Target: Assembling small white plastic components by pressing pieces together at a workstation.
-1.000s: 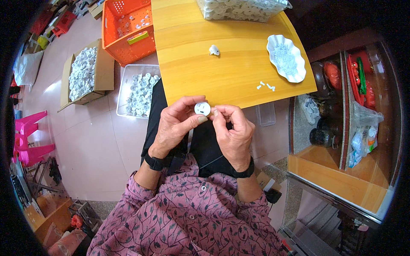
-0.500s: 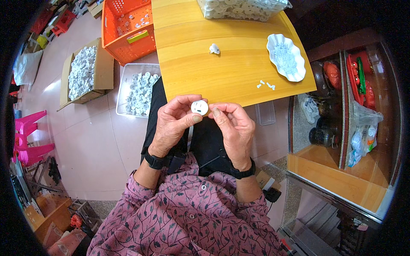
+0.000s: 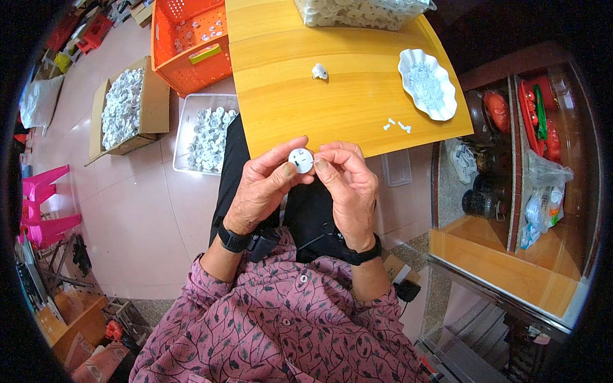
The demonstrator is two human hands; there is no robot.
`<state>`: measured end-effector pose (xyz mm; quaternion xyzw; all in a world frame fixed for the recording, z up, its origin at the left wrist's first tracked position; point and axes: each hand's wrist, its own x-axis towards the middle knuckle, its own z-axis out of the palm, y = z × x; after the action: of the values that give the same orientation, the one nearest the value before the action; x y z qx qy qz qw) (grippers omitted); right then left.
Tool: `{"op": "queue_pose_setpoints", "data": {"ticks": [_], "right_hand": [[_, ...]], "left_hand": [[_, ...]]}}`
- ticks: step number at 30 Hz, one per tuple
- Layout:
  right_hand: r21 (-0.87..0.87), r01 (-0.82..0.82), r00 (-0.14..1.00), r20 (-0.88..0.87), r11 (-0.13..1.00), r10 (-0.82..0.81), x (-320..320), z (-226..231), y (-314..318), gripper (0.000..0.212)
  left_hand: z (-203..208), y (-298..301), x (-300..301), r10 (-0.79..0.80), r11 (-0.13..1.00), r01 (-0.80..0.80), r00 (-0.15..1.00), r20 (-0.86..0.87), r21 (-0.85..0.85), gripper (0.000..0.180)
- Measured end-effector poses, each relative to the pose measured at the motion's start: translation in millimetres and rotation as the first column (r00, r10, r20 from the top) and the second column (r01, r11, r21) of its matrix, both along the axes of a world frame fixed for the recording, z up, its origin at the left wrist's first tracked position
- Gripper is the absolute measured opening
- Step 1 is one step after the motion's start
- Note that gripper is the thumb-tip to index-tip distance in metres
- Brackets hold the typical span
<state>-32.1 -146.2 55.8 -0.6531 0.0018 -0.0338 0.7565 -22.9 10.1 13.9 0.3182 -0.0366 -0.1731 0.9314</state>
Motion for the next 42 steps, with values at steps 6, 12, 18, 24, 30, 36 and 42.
{"op": "queue_pose_setpoints", "data": {"ticks": [6, 12, 18, 24, 30, 36, 42], "right_hand": [[-0.073, 0.01, 0.999, 0.051, 0.997, -0.006, 3.0, -3.8, 1.5, 0.008], [-0.079, 0.015, 0.999, 0.051, 0.997, -0.01, 3.3, -6.1, 3.2, 0.008], [-0.104, 0.023, 0.999, 0.05, 0.994, -0.018, 3.6, -7.6, 5.1, 0.009], [-0.085, 0.025, 0.999, 0.046, 0.996, -0.022, 3.9, -8.3, 5.5, 0.009], [-0.11, 0.023, 0.999, 0.043, 0.994, -0.019, 2.9, -9.3, 6.6, 0.01], [-0.263, 0.037, 0.998, 0.065, 0.964, -0.021, 3.4, -5.5, 7.6, 0.01], [-0.466, 0.076, 0.988, 0.153, 0.881, -0.004, 2.3, -3.5, 7.3, 0.008]], "left_hand": [[-7.3, 1.0, 1.6, -0.019, 0.997, 0.018, 1.0, -0.023, -0.07, 0.038], [-7.8, 1.5, 1.4, -0.018, 0.998, 0.017, 1.0, -0.025, -0.057, 0.034], [-7.7, 1.5, 1.8, -0.006, 0.999, 0.005, 1.0, -0.019, -0.032, 0.034], [-6.3, 1.8, 2.1, -0.008, 1.0, 0.008, 1.0, -0.014, -0.03, 0.034], [-7.2, 1.9, 1.8, 0.0, 1.0, -0.001, 1.0, -0.028, -0.025, 0.033], [-4.8, 3.2, 1.1, 0.016, 1.0, -0.016, 1.0, -0.017, 0.018, 0.031], [-6.6, 3.7, 1.5, 0.028, 0.993, -0.03, 1.0, 0.014, 0.116, 0.03]]}}
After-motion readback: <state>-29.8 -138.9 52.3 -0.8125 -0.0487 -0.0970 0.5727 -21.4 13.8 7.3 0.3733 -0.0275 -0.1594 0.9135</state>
